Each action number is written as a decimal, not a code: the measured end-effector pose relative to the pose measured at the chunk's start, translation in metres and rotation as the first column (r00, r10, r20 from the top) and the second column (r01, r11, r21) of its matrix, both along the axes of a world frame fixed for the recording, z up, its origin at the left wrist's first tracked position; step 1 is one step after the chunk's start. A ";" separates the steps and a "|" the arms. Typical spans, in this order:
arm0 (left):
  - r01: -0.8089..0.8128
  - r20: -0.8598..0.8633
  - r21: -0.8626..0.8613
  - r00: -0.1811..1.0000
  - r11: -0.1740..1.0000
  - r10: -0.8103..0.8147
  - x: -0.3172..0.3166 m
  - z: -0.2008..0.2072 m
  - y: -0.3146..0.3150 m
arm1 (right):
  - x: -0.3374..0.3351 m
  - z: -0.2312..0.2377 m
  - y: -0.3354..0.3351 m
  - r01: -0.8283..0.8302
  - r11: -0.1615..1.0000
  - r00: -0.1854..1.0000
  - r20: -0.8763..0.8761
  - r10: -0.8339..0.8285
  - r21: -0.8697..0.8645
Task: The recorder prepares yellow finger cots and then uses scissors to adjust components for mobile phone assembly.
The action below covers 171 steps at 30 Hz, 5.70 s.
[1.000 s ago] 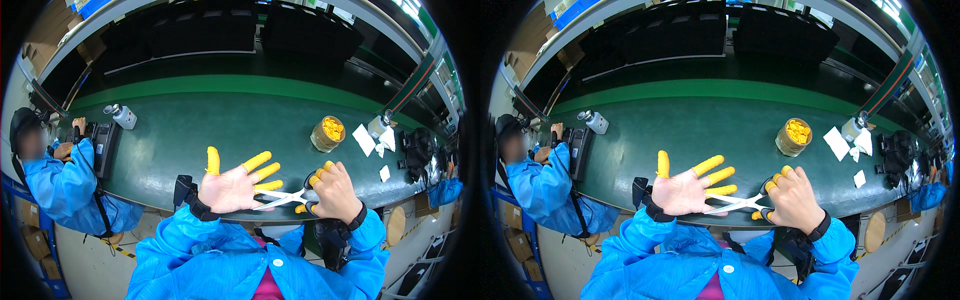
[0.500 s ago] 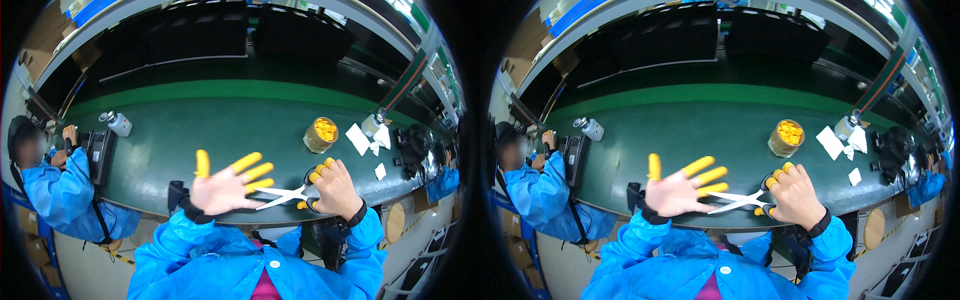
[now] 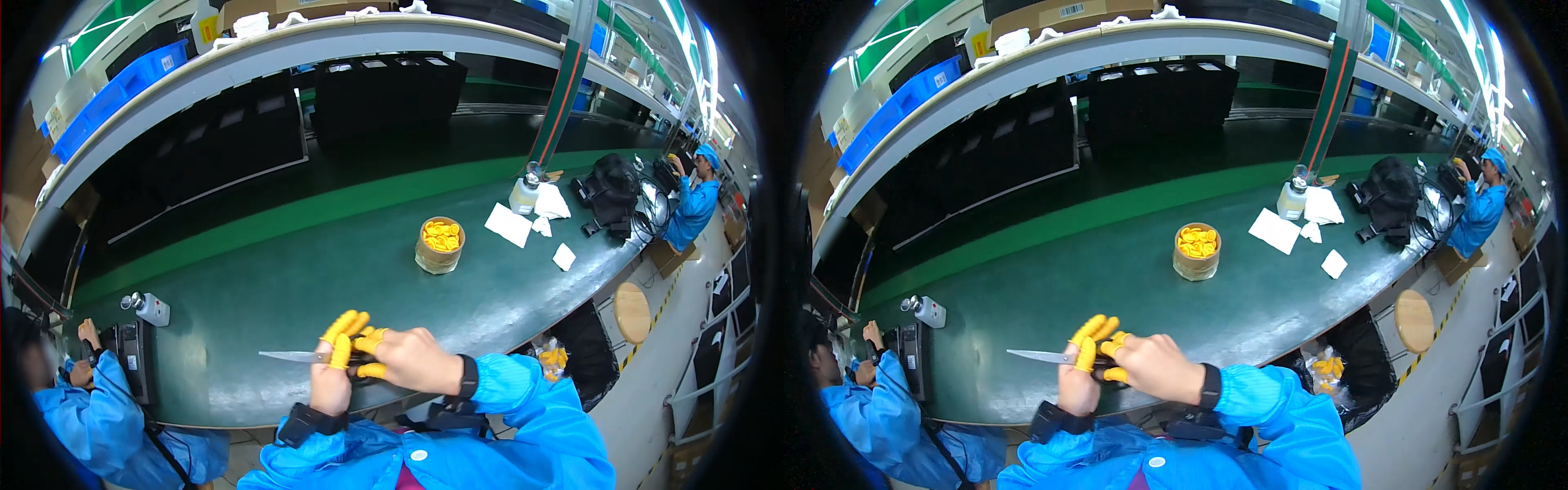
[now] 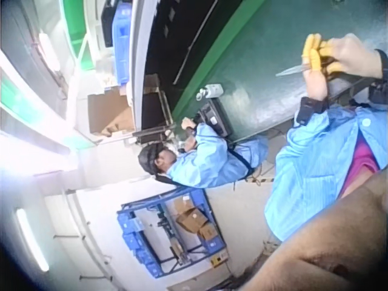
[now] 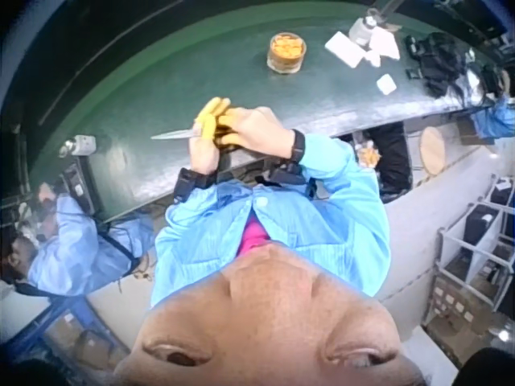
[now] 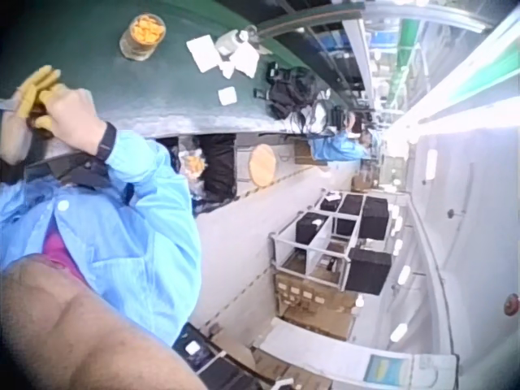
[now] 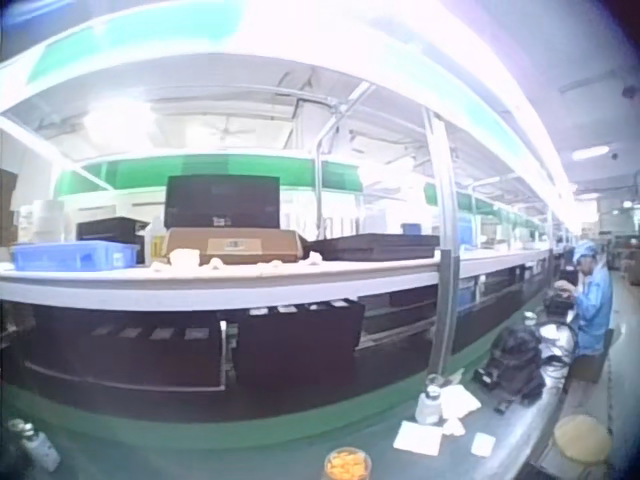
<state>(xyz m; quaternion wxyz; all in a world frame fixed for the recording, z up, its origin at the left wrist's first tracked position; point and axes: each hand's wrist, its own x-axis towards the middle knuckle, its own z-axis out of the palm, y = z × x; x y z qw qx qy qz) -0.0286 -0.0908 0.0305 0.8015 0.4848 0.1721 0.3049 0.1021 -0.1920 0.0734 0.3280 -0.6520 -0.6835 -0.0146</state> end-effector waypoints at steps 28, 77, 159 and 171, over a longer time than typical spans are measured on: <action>0.698 -0.164 -0.199 0.669 0.688 -0.725 -0.039 0.003 0.027 | 0.050 -0.037 -0.004 -0.227 0.897 -0.122 -0.925 0.361 0.380; 0.297 -0.367 0.906 0.906 0.303 0.210 -0.054 0.010 0.036 | 0.164 0.145 0.080 -0.211 0.882 0.960 -0.260 0.106 -0.421; 0.406 -0.461 0.882 0.849 0.238 0.258 -0.054 0.020 0.023 | 0.043 -0.027 -0.015 -0.345 0.935 0.094 -0.994 -0.053 -0.082; 0.408 -0.461 0.885 0.832 0.223 0.309 -0.061 0.020 0.025 | 0.041 -0.023 -0.013 -0.349 0.932 0.103 -0.993 -0.064 -0.096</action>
